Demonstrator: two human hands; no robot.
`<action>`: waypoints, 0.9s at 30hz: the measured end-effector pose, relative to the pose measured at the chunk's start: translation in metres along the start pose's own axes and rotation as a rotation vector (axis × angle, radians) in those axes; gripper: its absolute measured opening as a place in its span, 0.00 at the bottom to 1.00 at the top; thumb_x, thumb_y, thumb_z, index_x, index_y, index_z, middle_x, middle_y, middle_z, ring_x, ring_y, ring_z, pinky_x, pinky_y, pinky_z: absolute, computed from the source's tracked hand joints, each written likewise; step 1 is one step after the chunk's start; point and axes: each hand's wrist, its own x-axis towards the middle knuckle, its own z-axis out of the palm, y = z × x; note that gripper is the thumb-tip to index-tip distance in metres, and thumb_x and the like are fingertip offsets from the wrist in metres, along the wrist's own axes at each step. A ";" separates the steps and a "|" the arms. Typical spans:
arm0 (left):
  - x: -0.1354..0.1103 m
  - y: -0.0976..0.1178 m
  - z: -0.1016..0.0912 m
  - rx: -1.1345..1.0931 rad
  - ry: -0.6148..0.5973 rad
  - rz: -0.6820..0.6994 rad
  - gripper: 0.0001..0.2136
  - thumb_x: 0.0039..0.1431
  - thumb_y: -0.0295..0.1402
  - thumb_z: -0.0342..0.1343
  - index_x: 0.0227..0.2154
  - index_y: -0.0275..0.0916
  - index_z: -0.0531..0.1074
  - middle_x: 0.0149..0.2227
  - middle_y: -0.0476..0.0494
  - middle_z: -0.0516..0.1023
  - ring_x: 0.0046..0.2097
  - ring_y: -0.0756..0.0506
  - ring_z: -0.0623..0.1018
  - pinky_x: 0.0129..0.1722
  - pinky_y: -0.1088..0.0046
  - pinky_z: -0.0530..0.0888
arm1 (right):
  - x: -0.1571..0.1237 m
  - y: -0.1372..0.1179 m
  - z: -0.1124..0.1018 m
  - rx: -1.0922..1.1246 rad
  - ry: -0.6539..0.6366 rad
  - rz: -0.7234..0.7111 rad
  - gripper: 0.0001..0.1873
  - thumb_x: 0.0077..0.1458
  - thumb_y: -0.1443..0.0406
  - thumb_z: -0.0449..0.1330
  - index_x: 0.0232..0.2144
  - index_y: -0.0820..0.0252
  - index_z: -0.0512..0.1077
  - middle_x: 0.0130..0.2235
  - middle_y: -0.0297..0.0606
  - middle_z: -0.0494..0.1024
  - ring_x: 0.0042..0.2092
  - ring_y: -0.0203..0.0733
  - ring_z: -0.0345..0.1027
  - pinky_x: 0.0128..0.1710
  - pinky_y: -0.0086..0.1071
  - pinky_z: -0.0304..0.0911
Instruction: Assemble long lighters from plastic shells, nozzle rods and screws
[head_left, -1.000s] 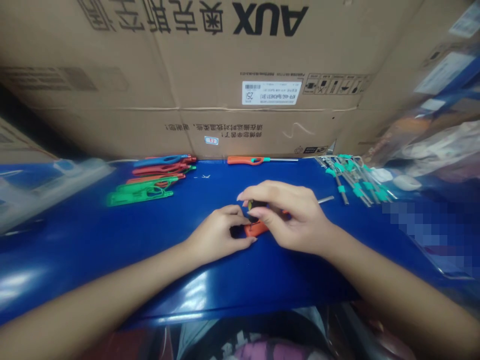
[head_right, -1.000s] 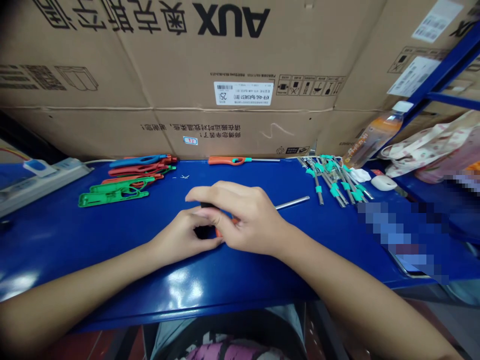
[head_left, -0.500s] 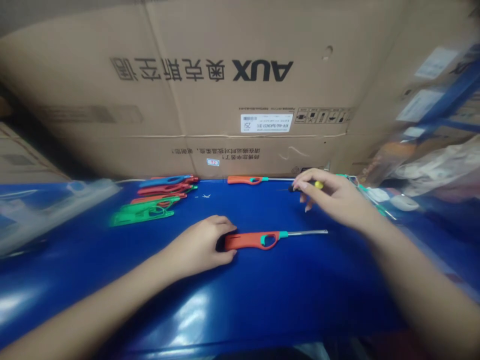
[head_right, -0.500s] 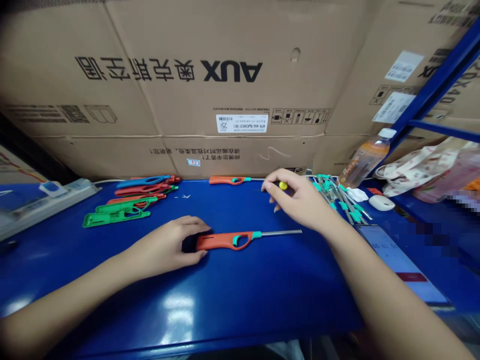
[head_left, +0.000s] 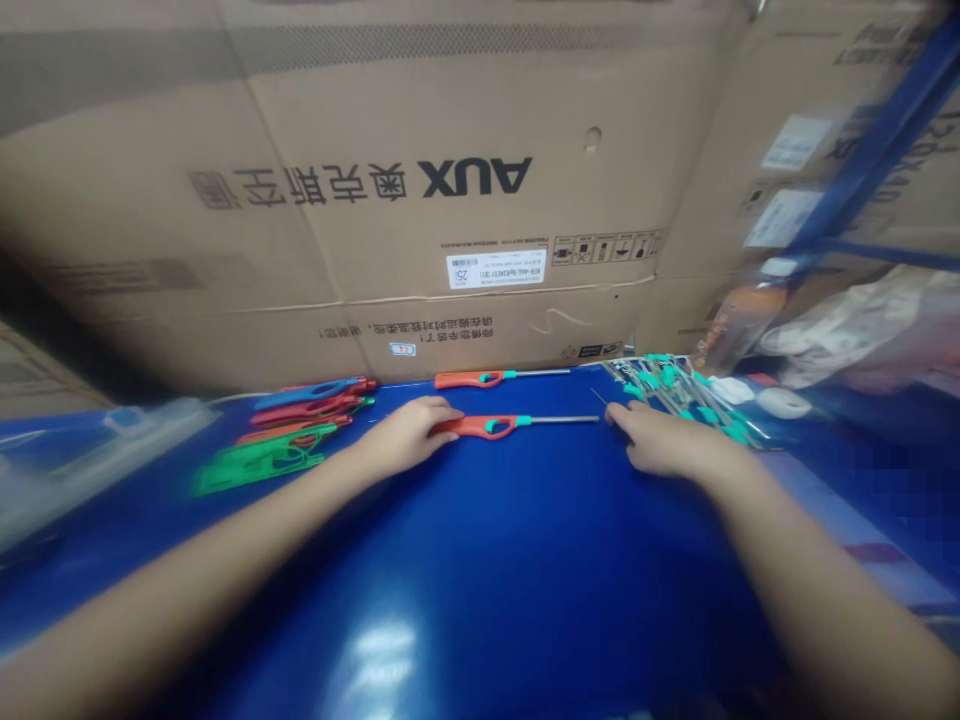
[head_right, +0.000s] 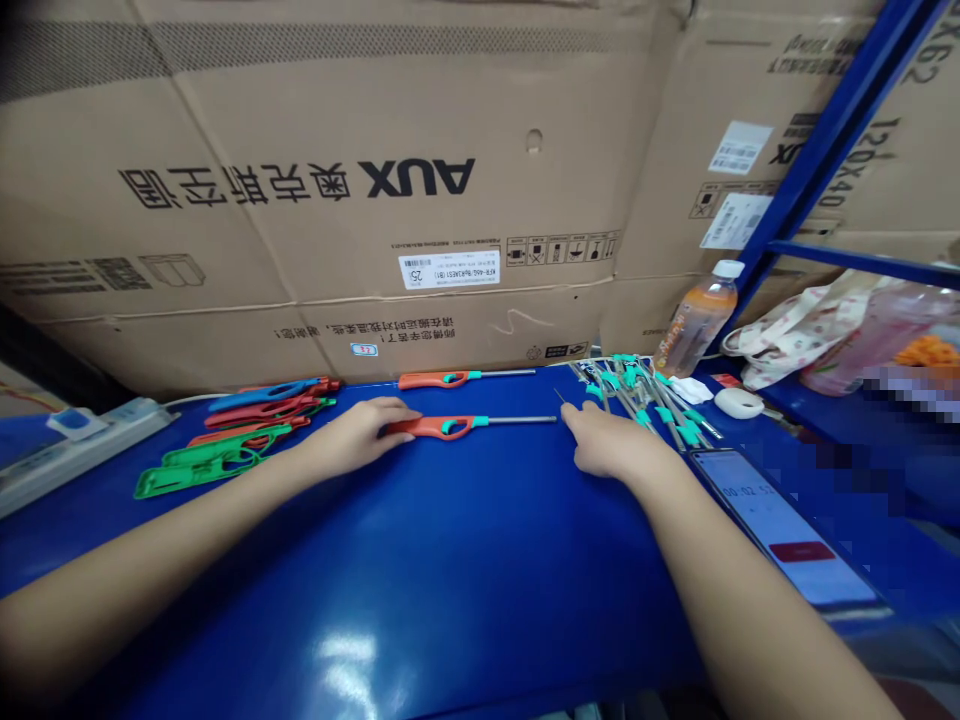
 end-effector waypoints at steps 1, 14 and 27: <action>0.006 -0.007 0.001 0.001 0.012 0.003 0.10 0.65 0.32 0.57 0.47 0.37 0.78 0.46 0.37 0.80 0.47 0.40 0.80 0.49 0.62 0.77 | 0.001 -0.001 0.000 -0.007 0.001 0.003 0.27 0.55 0.75 0.53 0.57 0.61 0.67 0.55 0.54 0.71 0.51 0.55 0.73 0.43 0.39 0.66; 0.050 -0.060 0.005 0.072 0.247 -0.056 0.14 0.66 0.34 0.54 0.49 0.36 0.78 0.47 0.37 0.80 0.47 0.39 0.80 0.51 0.60 0.77 | 0.013 -0.012 0.011 -0.067 0.097 0.044 0.21 0.63 0.67 0.50 0.58 0.64 0.64 0.54 0.58 0.69 0.55 0.63 0.69 0.45 0.45 0.65; 0.058 -0.042 0.010 0.337 0.276 -0.090 0.12 0.66 0.32 0.52 0.45 0.36 0.79 0.47 0.34 0.77 0.51 0.35 0.74 0.50 0.57 0.75 | 0.015 -0.012 0.011 -0.064 0.115 0.034 0.21 0.65 0.62 0.50 0.57 0.64 0.64 0.53 0.56 0.69 0.55 0.61 0.69 0.46 0.44 0.65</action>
